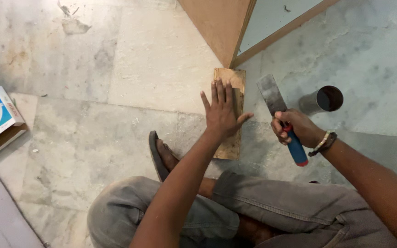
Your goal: The person sits on the floor and uses a metal cup to pour a dark liquid onto a wooden board. They then rub a small, dark, rectangular object back and forth on the wetted surface of the board using a tool with a blue handle. The person repeatedly wets the board and continues the rubbing motion.
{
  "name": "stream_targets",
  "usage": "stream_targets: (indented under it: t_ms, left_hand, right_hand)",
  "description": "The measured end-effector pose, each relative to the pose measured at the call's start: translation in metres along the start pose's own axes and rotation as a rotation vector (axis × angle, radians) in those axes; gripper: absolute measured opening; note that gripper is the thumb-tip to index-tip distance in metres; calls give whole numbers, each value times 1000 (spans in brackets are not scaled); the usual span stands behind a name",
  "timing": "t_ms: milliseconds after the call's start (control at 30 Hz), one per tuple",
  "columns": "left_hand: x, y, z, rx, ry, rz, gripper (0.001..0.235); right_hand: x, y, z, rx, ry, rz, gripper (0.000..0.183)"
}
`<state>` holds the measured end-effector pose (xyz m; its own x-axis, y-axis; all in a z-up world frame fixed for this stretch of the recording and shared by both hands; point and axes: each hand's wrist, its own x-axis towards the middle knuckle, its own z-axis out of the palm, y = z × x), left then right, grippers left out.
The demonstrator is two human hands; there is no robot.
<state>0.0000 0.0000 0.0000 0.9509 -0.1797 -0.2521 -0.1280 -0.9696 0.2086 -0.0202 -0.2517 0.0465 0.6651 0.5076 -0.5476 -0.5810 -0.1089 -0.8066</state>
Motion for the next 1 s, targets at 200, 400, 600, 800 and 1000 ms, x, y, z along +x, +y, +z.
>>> stream_targets:
  t_ms: [200,400,600,800,1000]
  left_hand:
    - [77,-26,36,-90,490,-266,108]
    - [30,-33,16,-124,439,114,111]
    - [-41,6,17,-180,213,111,117]
    - [-41,5,32,-230,331,146,100]
    - [-37,5,37,-735,422,-41,67]
  right_hand:
    - [-8,-7,12,-79,74,9,51]
    - [-17,-22,12,-160,75,-35,68]
    - [-11,-25,12,-244,22,-143,82]
    - [-22,-26,17,-120,-64,-201,56]
    - [-19,-26,15,-273,89,-157,53]
